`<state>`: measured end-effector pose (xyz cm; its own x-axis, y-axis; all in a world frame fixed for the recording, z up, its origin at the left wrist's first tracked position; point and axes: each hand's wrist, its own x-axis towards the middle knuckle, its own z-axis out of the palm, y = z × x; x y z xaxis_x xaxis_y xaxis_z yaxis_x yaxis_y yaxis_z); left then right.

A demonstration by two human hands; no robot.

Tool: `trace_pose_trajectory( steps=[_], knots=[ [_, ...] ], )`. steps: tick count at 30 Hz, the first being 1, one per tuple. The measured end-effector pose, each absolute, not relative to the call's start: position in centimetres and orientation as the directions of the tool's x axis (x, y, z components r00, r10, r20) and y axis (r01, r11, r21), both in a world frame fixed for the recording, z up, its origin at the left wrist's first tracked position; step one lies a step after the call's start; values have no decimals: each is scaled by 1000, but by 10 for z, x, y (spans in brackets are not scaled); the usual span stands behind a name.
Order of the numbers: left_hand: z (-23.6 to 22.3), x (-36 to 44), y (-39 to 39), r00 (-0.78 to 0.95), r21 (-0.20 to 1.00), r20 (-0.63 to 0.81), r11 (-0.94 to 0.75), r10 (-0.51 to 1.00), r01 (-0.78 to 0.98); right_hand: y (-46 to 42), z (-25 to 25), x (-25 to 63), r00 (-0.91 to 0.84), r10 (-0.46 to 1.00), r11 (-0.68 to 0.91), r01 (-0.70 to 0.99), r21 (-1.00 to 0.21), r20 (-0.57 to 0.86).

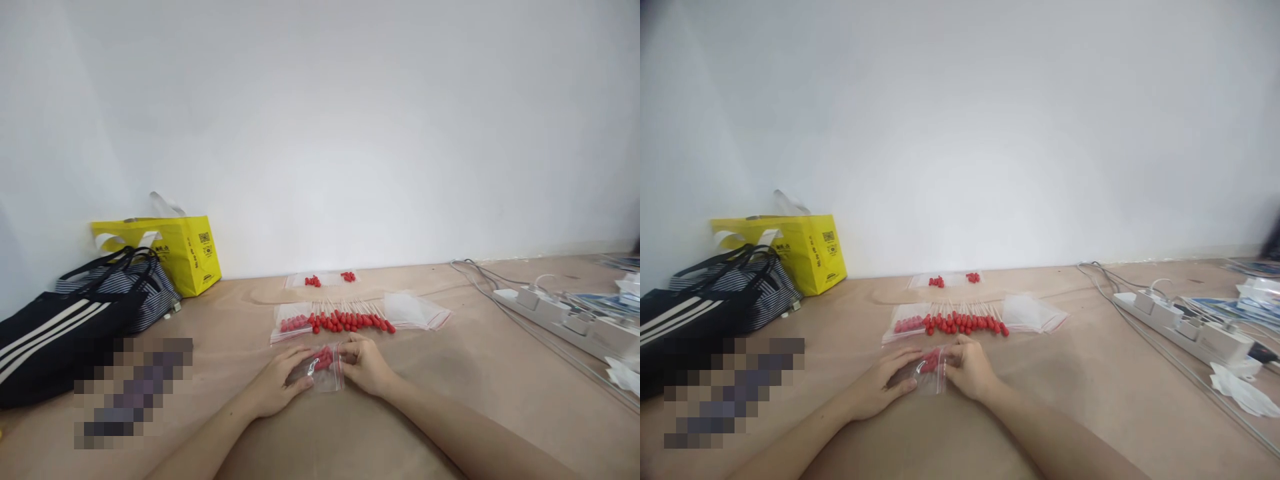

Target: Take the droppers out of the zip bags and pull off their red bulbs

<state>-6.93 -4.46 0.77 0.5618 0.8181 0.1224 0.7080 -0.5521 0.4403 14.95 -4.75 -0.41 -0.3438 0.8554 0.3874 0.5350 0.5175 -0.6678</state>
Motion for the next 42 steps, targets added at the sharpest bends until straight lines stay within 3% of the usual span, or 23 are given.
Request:
trace_pose_trajectory(
  steps=[3, 15, 26, 31, 34, 38, 42],
  knots=[
    [6, -67, -44, 585, 448, 149, -582, 797, 679, -48, -4, 144, -387, 840, 538, 502, -677, 381],
    [8, -65, -44, 591, 453, 148, -585, 793, 673, -55, 3, 136, -370, 892, 451, 743, -495, 258],
    [9, -65, -45, 592, 435, 134, -584, 795, 685, -51, 6, 140, -360, 904, 428, 755, -497, 232],
    [8, -67, -45, 587, 445, 129, -576, 799, 686, -54, 3, 142, -395, 887, 455, 650, -609, 241],
    [10, -66, -45, 592, 452, 128, -578, 796, 679, -50, -2, 143, -447, 858, 464, 467, -753, 252],
    [12, -66, -45, 594, 451, 123, -578, 795, 681, -41, -6, 151, -436, 895, 209, 214, -954, 98],
    [12, -67, -44, 593, 444, 107, -572, 798, 690, -33, -1, 166, -314, 947, -55, 45, -997, -66]
  ],
)
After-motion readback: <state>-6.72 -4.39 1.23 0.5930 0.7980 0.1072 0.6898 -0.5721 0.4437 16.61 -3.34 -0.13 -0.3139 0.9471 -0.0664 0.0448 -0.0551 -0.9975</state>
